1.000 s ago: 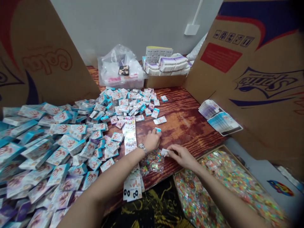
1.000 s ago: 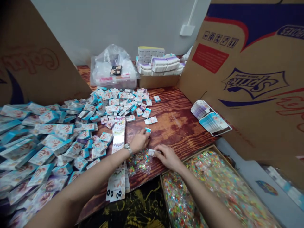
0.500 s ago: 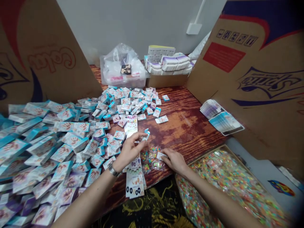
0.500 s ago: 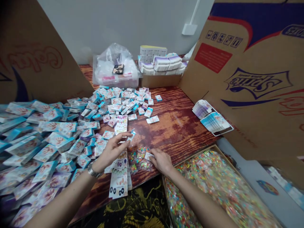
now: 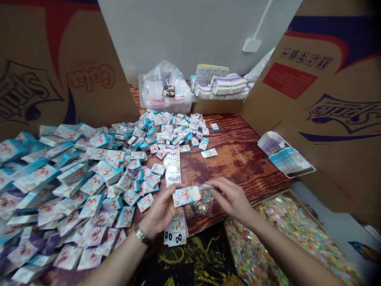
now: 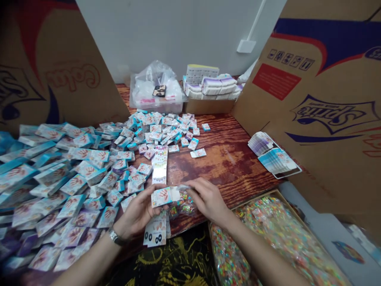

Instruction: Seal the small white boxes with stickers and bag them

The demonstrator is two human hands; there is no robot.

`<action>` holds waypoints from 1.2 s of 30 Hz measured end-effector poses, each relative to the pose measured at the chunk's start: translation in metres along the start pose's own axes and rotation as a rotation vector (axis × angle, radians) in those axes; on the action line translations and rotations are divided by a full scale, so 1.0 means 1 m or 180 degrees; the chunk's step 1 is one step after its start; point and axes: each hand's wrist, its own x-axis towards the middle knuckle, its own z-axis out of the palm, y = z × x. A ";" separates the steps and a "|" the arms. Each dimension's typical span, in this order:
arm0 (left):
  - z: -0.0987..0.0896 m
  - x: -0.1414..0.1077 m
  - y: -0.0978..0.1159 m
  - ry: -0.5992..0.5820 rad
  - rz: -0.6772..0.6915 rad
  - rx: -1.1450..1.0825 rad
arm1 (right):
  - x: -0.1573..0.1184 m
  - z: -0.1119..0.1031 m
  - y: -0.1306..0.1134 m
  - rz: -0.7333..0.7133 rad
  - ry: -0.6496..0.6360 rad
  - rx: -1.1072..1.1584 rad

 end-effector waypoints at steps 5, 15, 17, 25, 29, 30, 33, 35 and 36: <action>-0.009 -0.005 -0.004 0.0159 -0.0091 -0.0427 | 0.007 0.009 -0.004 -0.1461 -0.0048 -0.1084; -0.003 -0.014 -0.001 0.0263 0.0016 -0.0443 | 0.011 0.008 -0.007 -0.1870 -0.0756 -0.1201; 0.001 -0.016 -0.001 0.0328 0.0183 -0.0333 | 0.014 0.009 -0.013 -0.1786 -0.0663 -0.1160; -0.005 -0.018 -0.007 0.0343 0.0293 -0.0263 | 0.019 0.022 -0.032 0.0052 -0.0280 0.0503; -0.006 -0.019 -0.007 0.0159 0.0202 -0.0249 | 0.013 0.041 -0.025 0.0856 0.0045 0.1321; -0.007 -0.019 -0.007 0.0093 0.0187 -0.0131 | 0.011 0.044 -0.023 0.0937 0.0070 0.1418; -0.007 -0.023 -0.005 0.0106 0.0394 0.0754 | 0.009 0.050 -0.020 0.0909 0.0194 0.1248; -0.007 -0.025 -0.005 0.0247 0.0937 0.1881 | 0.009 0.050 -0.020 0.0752 0.0267 0.0934; -0.007 -0.026 -0.007 0.0296 0.1279 0.2522 | 0.009 0.050 -0.020 0.0690 0.0276 0.0813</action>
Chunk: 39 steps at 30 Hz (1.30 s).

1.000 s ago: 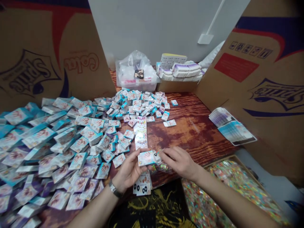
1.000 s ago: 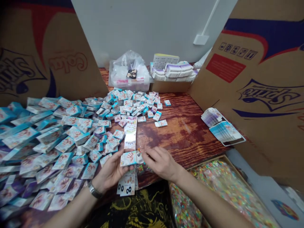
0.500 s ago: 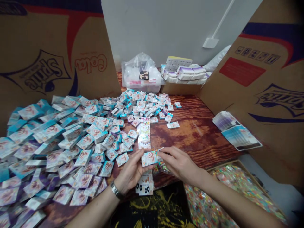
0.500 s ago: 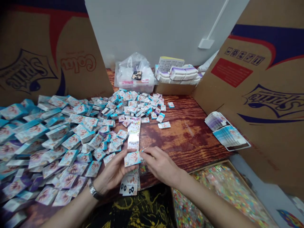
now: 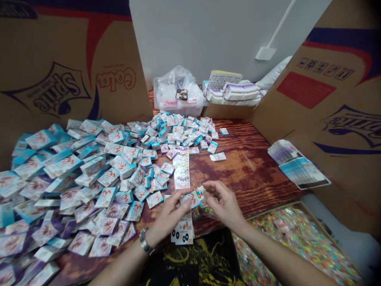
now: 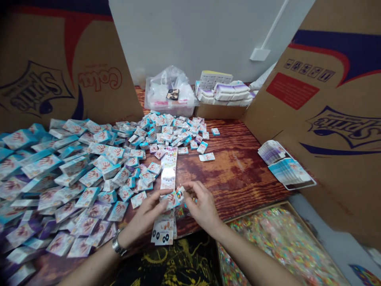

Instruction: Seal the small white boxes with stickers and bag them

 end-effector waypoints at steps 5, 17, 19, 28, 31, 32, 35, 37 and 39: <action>0.009 -0.005 -0.012 0.0152 0.0960 0.2001 | 0.002 0.003 -0.003 0.0097 -0.0179 -0.0013; 0.009 -0.003 -0.011 0.0024 0.0810 0.2986 | 0.001 0.016 0.007 0.0270 -0.0119 0.0415; 0.010 -0.001 -0.014 0.0017 0.0839 0.2815 | 0.000 0.016 0.004 0.0125 -0.0071 0.0143; 0.013 0.001 -0.018 0.0353 0.1198 0.2655 | -0.009 0.025 0.005 -0.0101 0.0076 -0.0014; 0.012 0.002 -0.018 0.0393 0.1249 0.2806 | -0.011 0.022 0.000 -0.0486 -0.0087 -0.0319; 0.012 0.002 -0.018 0.0401 0.1261 0.2830 | -0.011 0.021 -0.001 -0.0528 -0.0079 -0.0393; 0.013 0.002 -0.017 0.0434 0.1334 0.2813 | -0.009 0.018 -0.003 -0.0415 -0.0016 -0.0516; 0.014 0.002 -0.018 0.0447 0.1372 0.2770 | -0.009 0.018 -0.002 -0.0422 -0.0020 -0.0568; 0.014 0.002 -0.019 0.0487 0.1394 0.2742 | -0.010 0.020 0.000 -0.0488 0.0002 -0.0597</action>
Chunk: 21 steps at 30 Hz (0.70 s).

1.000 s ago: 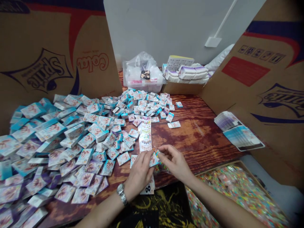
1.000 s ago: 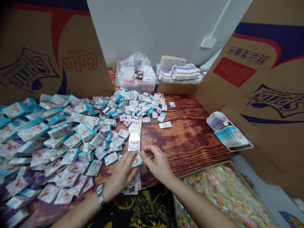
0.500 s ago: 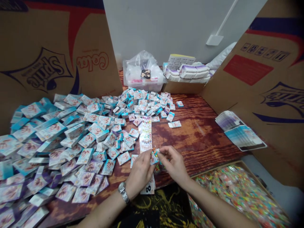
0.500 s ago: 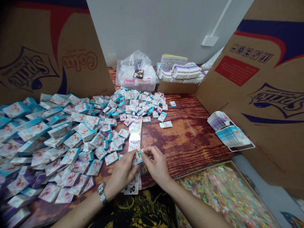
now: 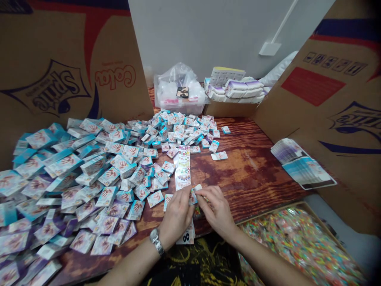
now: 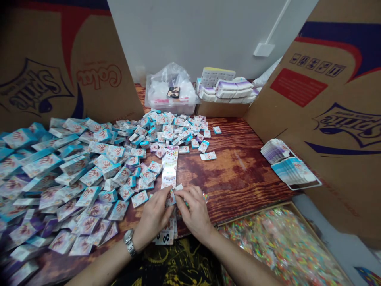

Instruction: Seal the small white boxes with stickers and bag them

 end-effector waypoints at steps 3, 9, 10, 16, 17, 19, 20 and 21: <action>0.000 0.001 -0.001 0.0086 -0.0004 -0.0022 | -0.005 0.002 0.004 -0.0059 0.0000 0.0045; -0.003 0.007 0.004 0.0046 0.0018 -0.0191 | -0.006 -0.004 0.013 -0.0822 -0.0031 -0.0181; -0.003 0.007 0.004 0.0020 0.0021 -0.0230 | -0.004 -0.006 0.014 -0.0871 -0.0008 -0.0233; -0.003 0.004 0.002 -0.0061 0.0029 -0.0469 | 0.009 -0.022 0.008 -0.0421 -0.0715 0.0365; -0.003 0.004 0.002 -0.0074 0.0032 -0.0491 | 0.011 -0.025 0.006 -0.0410 -0.0822 0.0438; -0.003 0.004 0.002 -0.0088 0.0046 -0.0520 | 0.015 -0.030 0.003 -0.0433 -0.0917 0.0496; -0.003 0.004 0.002 -0.0091 0.0060 -0.0532 | 0.017 -0.030 0.002 -0.0425 -0.0912 0.0490; -0.003 0.005 0.003 -0.0085 0.0076 -0.0540 | 0.017 -0.029 0.000 -0.0397 -0.0873 0.0473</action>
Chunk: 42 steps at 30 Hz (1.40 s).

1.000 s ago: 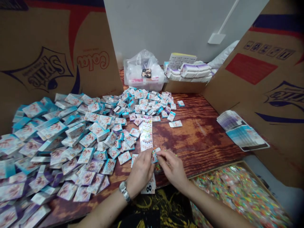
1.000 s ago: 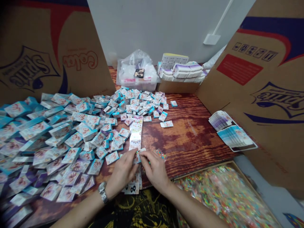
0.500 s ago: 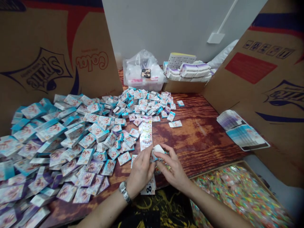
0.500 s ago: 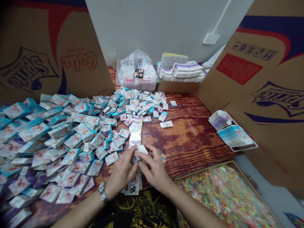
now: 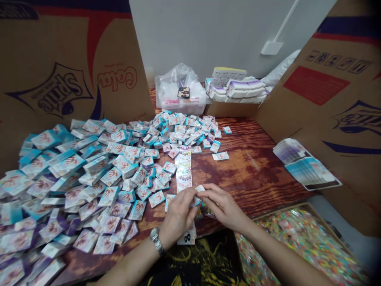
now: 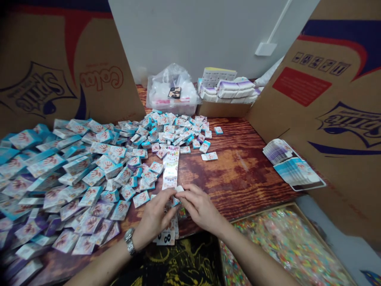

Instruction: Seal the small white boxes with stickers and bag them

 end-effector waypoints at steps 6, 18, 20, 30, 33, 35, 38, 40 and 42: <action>0.003 -0.003 -0.001 0.0096 0.0169 0.0273 | -0.002 0.023 -0.004 0.0592 0.0827 0.0053; 0.001 -0.006 -0.004 0.0143 0.0228 0.0940 | 0.003 0.033 -0.010 0.1301 0.1144 0.1775; 0.003 -0.007 -0.004 0.0224 0.0214 0.0924 | 0.005 0.038 -0.009 0.1449 0.1247 0.1907; 0.007 -0.006 -0.004 0.0146 0.0080 0.1046 | 0.008 0.039 -0.012 0.1115 0.1345 0.0873; 0.008 -0.007 -0.003 0.0122 0.0068 0.1212 | 0.006 0.039 -0.015 0.0944 0.1294 0.0544; 0.010 -0.007 -0.004 0.0107 0.0005 0.1375 | 0.003 0.040 -0.017 0.0754 0.1215 0.0254; 0.012 -0.004 -0.004 0.0115 -0.0149 0.1527 | -0.004 0.048 -0.019 0.0497 0.1209 -0.0124; 0.012 -0.003 -0.003 0.0135 -0.0201 0.1493 | -0.009 0.055 -0.020 0.0316 0.1291 -0.0356; 0.009 -0.002 -0.003 0.0140 -0.0207 0.1374 | -0.012 0.061 -0.021 0.0063 0.1303 -0.0508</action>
